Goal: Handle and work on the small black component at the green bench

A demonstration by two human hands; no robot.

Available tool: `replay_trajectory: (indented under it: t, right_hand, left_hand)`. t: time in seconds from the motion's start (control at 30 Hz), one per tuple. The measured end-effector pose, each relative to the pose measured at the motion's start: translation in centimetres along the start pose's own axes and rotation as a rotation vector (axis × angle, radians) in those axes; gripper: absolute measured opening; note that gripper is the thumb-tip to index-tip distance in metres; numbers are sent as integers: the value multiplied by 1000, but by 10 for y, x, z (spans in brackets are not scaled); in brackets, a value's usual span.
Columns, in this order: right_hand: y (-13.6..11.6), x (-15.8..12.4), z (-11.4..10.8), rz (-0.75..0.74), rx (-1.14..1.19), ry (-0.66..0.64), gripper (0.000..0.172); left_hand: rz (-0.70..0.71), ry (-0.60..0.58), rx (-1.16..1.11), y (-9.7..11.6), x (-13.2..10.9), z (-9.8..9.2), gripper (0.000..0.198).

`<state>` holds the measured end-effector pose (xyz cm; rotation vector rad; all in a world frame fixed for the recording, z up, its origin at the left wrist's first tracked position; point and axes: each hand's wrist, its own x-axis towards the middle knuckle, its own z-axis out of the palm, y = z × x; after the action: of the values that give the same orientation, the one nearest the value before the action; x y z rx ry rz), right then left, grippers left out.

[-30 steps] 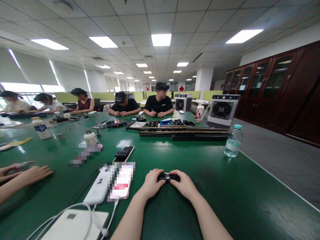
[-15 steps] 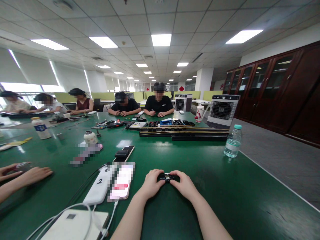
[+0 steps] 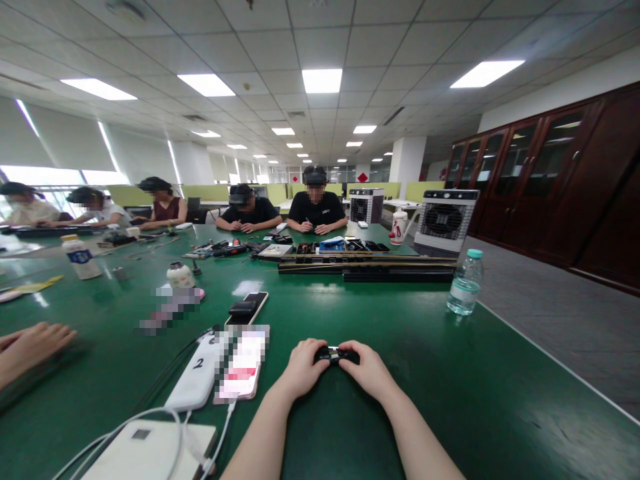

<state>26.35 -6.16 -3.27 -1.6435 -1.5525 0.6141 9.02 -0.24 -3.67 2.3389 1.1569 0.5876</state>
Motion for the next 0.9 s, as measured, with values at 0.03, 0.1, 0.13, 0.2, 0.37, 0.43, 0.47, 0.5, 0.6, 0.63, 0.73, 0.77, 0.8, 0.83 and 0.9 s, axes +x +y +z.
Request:
replay_trajectory:
  t: [0.03,0.1,0.13,0.2,0.37,0.43,0.47,0.5,0.6,0.63,0.73,0.77,0.8,0.83,0.9]
  right_hand:
    - [0,0,0,1,0,0,27]
    - [0,0,0,-3,3,0,27]
    - [0,0,0,-5,6,0,27]
    - [0,0,0,-8,12,-2,27]
    - [2,0,1,-6,14,4,28]
    - [2,0,1,-3,14,6,28]
    - [2,0,2,-2,14,9,28]
    - [3,0,2,-2,12,13,28]
    - [2,1,3,-5,-4,23,26]
    - [2,1,3,-7,-11,23,26]
    - [2,1,4,-15,-36,26,25]
    - [2,1,5,-19,-46,28,25]
    - [2,1,5,-24,-56,29,25]
    - [2,1,6,-31,-65,30,24]
    - [2,2,6,-44,-79,30,23]
  left_hand:
    - [1,1,0,0,0,0,35]
    - [5,3,0,0,0,0,34]
    - [6,4,0,0,0,0,34]
    - [6,5,3,0,0,0,33]
    - [12,11,1,0,0,1,33]
    - [15,11,-1,0,-1,0,34]
    - [15,10,-2,-1,-1,0,34]
    - [14,9,-2,-1,-1,0,34]
    - [10,6,-1,-1,0,0,35]
    - [9,4,-3,-1,0,0,35]
    - [10,1,-13,-1,0,0,35]
    - [9,1,-15,-1,0,-1,35]
    - [9,1,-16,-1,0,-1,34]
    - [8,1,-17,0,0,-1,34]
    - [6,1,-20,0,0,-1,34]
